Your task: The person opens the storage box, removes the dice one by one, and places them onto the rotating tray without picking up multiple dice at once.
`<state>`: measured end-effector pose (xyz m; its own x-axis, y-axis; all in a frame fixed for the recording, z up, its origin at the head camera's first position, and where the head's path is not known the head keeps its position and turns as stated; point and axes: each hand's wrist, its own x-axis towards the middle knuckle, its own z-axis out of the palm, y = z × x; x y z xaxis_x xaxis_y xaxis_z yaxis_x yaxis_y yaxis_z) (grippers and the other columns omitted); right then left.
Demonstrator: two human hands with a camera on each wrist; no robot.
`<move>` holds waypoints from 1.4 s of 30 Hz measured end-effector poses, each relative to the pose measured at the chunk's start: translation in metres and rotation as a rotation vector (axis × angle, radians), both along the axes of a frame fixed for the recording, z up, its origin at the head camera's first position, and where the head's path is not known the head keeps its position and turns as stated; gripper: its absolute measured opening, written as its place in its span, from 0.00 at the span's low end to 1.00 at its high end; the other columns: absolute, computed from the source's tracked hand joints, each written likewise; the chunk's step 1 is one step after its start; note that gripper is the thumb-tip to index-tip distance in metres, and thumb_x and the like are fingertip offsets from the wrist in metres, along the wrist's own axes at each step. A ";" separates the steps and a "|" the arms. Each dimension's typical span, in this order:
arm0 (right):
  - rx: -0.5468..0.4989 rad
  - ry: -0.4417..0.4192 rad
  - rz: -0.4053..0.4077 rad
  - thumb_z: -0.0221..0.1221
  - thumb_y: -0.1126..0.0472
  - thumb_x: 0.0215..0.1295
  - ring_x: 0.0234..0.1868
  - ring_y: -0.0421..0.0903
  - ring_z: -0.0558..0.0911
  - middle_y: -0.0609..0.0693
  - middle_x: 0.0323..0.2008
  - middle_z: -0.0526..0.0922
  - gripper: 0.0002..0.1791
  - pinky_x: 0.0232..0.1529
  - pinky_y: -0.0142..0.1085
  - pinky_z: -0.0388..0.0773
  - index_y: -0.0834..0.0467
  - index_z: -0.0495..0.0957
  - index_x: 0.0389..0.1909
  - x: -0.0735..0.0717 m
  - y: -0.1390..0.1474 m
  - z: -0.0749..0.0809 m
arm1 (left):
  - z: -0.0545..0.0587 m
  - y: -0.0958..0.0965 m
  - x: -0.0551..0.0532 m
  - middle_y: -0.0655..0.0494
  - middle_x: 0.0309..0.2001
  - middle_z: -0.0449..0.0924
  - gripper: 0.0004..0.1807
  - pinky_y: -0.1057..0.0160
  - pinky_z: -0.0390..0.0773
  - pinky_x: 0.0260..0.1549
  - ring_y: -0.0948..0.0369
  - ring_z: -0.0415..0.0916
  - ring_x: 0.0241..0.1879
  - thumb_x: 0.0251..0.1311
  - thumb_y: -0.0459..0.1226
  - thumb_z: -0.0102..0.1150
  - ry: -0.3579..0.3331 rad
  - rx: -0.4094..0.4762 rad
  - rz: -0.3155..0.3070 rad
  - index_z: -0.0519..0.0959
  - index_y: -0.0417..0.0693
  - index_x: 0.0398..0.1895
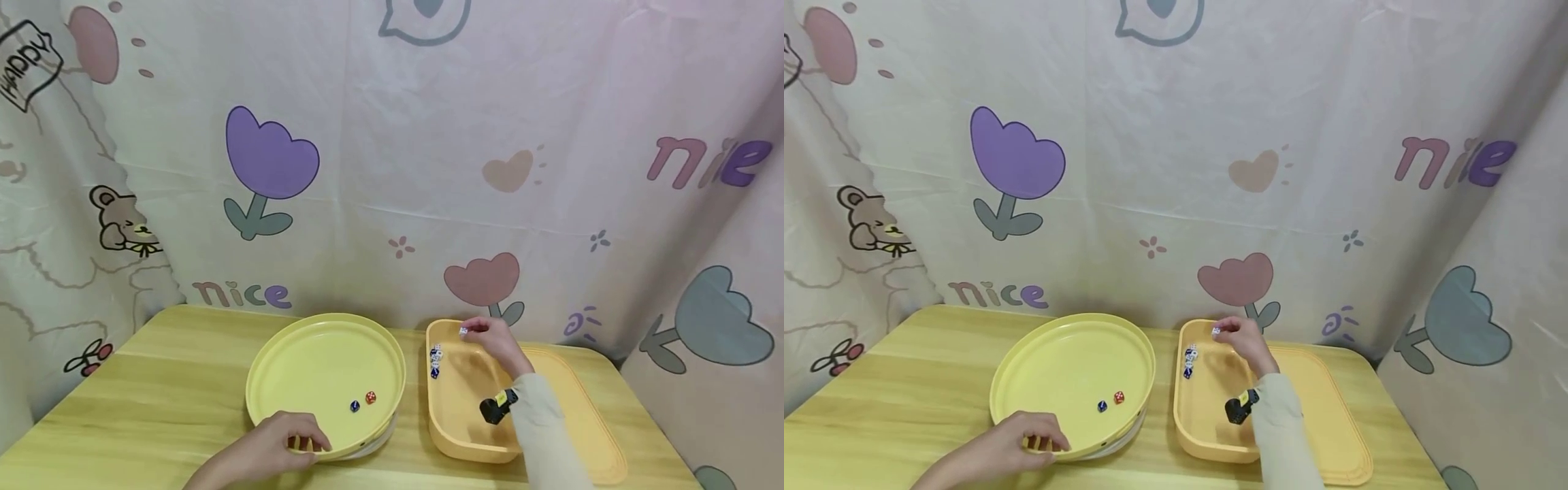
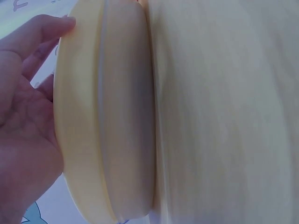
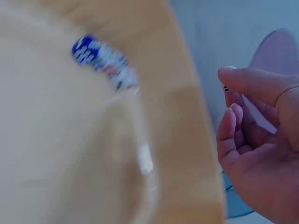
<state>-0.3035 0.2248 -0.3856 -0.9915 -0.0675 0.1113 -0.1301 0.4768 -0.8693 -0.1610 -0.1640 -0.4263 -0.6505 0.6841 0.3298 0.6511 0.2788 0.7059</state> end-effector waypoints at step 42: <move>-0.098 0.200 0.291 0.64 0.72 0.46 0.29 0.45 0.75 0.50 0.27 0.77 0.08 0.32 0.33 0.75 0.62 0.77 0.29 0.128 -0.162 -0.017 | 0.002 0.000 0.001 0.69 0.32 0.75 0.13 0.69 0.71 0.26 0.72 0.70 0.31 0.49 0.29 0.61 0.018 -0.001 0.000 0.80 0.56 0.36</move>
<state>-0.1754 0.0629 -0.4029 -0.8901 -0.3234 0.3210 -0.4204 0.3108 -0.8525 -0.1601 -0.1638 -0.4246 -0.6443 0.6845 0.3410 0.6640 0.2796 0.6935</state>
